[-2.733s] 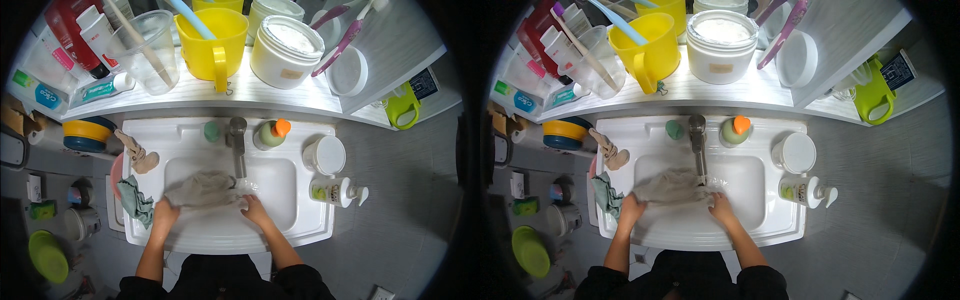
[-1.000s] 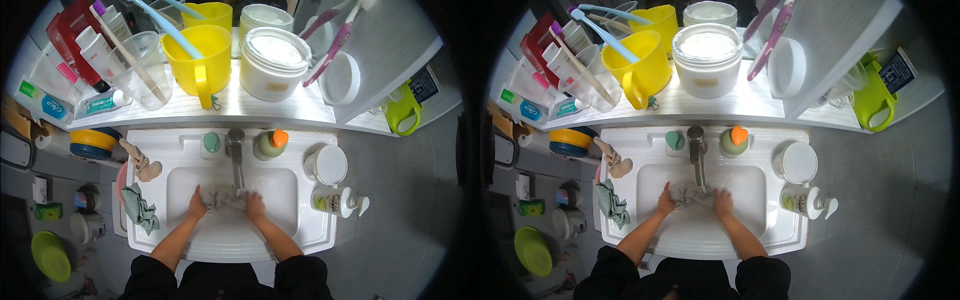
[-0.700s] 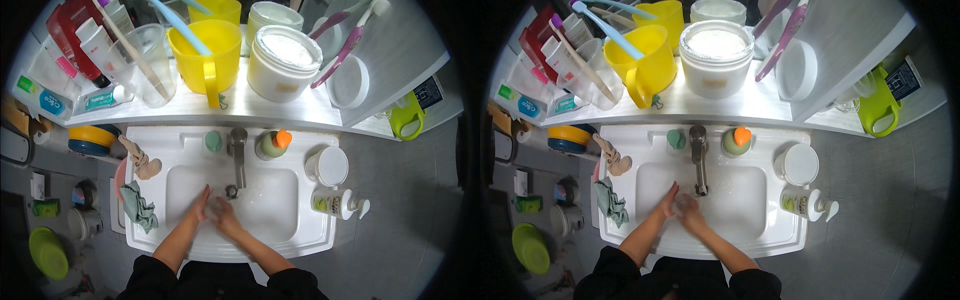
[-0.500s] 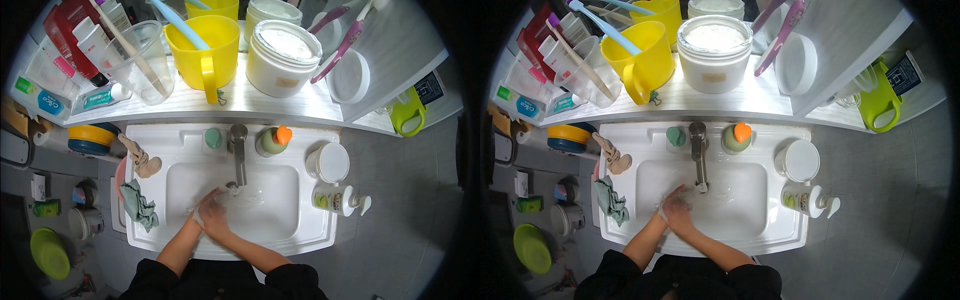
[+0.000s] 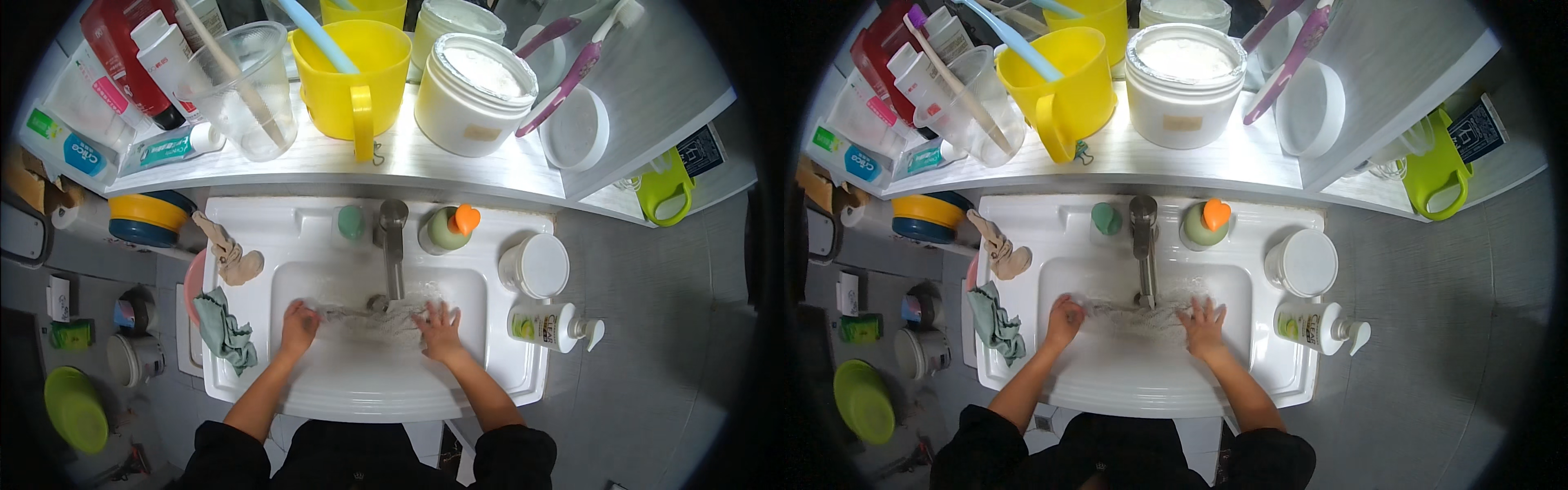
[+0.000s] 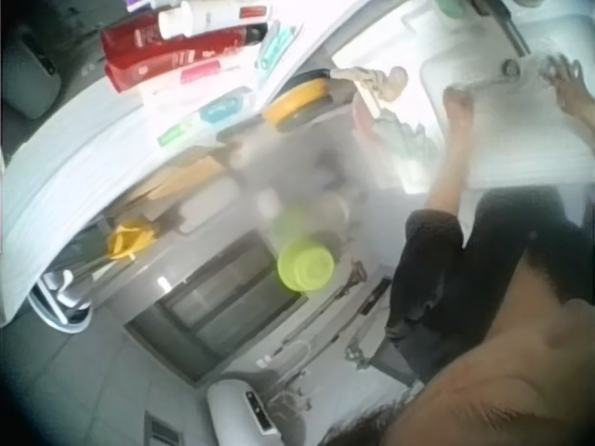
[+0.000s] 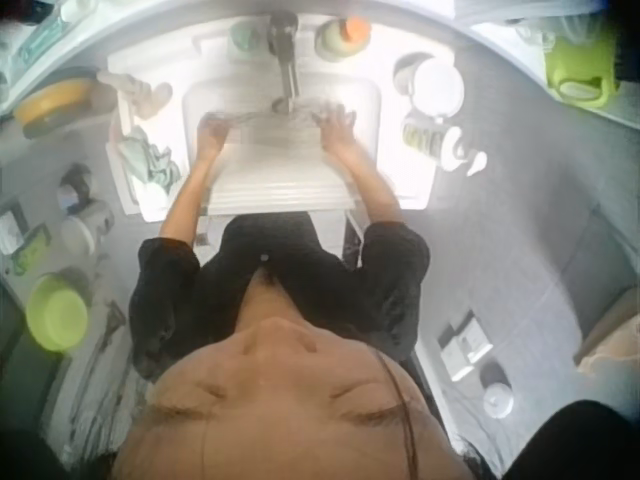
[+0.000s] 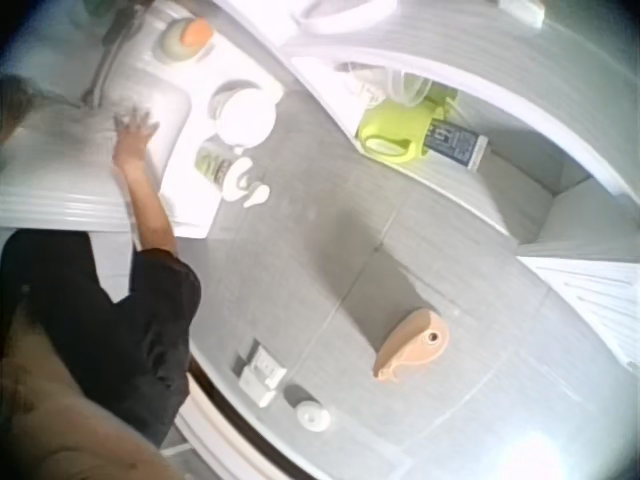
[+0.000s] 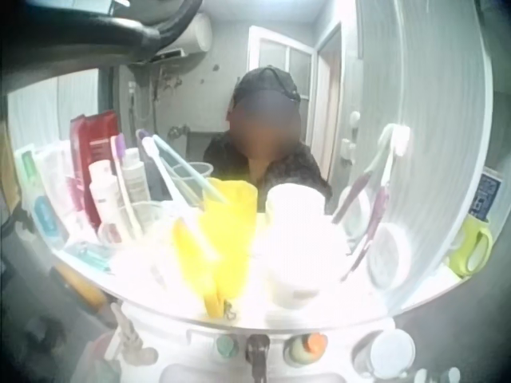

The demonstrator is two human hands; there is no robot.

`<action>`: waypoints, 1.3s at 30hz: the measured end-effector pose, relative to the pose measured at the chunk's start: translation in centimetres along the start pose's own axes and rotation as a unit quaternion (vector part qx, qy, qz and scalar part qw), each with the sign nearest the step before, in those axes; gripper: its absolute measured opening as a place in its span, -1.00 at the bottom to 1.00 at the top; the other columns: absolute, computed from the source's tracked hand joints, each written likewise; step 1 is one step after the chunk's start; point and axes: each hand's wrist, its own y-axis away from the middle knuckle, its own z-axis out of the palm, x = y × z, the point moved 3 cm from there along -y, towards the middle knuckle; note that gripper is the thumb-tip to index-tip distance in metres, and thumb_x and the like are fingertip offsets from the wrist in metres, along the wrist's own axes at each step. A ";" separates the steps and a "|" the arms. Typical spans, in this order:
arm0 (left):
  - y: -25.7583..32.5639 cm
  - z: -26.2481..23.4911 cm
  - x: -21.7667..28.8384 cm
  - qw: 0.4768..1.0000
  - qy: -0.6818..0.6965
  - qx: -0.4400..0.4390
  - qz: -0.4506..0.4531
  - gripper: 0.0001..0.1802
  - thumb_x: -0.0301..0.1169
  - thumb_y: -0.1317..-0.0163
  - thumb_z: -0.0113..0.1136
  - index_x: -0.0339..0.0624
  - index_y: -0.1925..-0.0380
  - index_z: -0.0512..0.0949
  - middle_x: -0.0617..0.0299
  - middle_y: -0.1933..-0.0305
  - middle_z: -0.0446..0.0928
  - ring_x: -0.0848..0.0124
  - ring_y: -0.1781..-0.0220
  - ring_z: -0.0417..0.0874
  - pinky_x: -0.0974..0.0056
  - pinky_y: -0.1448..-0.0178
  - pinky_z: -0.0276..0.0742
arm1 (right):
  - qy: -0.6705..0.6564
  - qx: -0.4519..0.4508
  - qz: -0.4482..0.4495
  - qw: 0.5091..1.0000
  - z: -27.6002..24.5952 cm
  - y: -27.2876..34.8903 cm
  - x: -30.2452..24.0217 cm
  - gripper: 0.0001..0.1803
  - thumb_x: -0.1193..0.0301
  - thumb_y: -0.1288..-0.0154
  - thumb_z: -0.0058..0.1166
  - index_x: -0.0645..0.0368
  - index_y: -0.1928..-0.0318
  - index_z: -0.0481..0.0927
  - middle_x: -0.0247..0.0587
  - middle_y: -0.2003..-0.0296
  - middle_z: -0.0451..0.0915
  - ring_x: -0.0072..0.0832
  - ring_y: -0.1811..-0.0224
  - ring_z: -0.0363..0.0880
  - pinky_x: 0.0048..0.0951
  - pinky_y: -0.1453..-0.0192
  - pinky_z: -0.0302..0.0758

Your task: The person washes a white mesh garment by hand in a bathroom sink. They wet the item, rub it with their hands, rinse it under running water, and wring it out repeatedly. The person also briefly handles a red cloth and a green cloth during the process.

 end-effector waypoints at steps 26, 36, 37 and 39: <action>-1.2 6.4 8.1 0.449 0.824 -0.197 -0.285 -0.42 0.03 -0.15 0.00 -0.09 -0.05 0.27 0.14 0.09 0.41 0.27 0.13 0.46 0.21 0.13 0.45 | -0.275 0.333 -0.095 0.897 -2.7 -2.8 -15.1 -0.61 0.27 0.11 0.12 0.27 0.27 0.45 0.02 0.19 0.41 -0.03 0.13 0.37 -0.09 0.10 0.36; -0.4 4.0 4.4 0.985 0.041 -0.038 -0.161 -0.23 -0.33 0.03 0.15 -0.23 -0.19 0.07 -0.01 -0.08 0.30 0.15 -0.09 0.33 0.20 -0.15 0.27 | -0.073 0.221 0.108 0.966 1.8 -4.0 -3.0 -0.43 0.25 0.08 0.15 0.08 -0.02 0.34 -0.04 -0.04 0.26 -0.11 -0.10 0.21 -0.03 0.00 0.33; 0.3 5.7 2.8 0.993 -0.068 -0.004 -0.101 -0.15 -0.38 0.08 0.18 -0.22 -0.24 0.00 -0.04 -0.17 0.24 0.12 -0.19 0.26 0.19 -0.26 0.18 | 0.017 0.217 0.108 0.970 2.3 -3.5 -3.2 -0.39 0.24 0.10 0.18 0.06 -0.03 0.32 -0.04 -0.07 0.22 -0.10 -0.12 0.18 0.02 -0.01 0.32; -0.3 8.4 3.0 0.987 0.080 -0.103 -0.096 -0.06 -0.47 0.15 0.16 -0.19 -0.27 -0.10 -0.05 -0.26 0.08 0.11 -0.31 0.07 0.21 -0.35 -0.05 | -0.024 0.083 0.069 0.994 6.8 -3.6 -4.8 -0.34 0.26 0.14 0.21 -0.03 -0.06 0.30 -0.08 -0.11 0.18 -0.07 -0.16 0.13 0.05 -0.05 0.27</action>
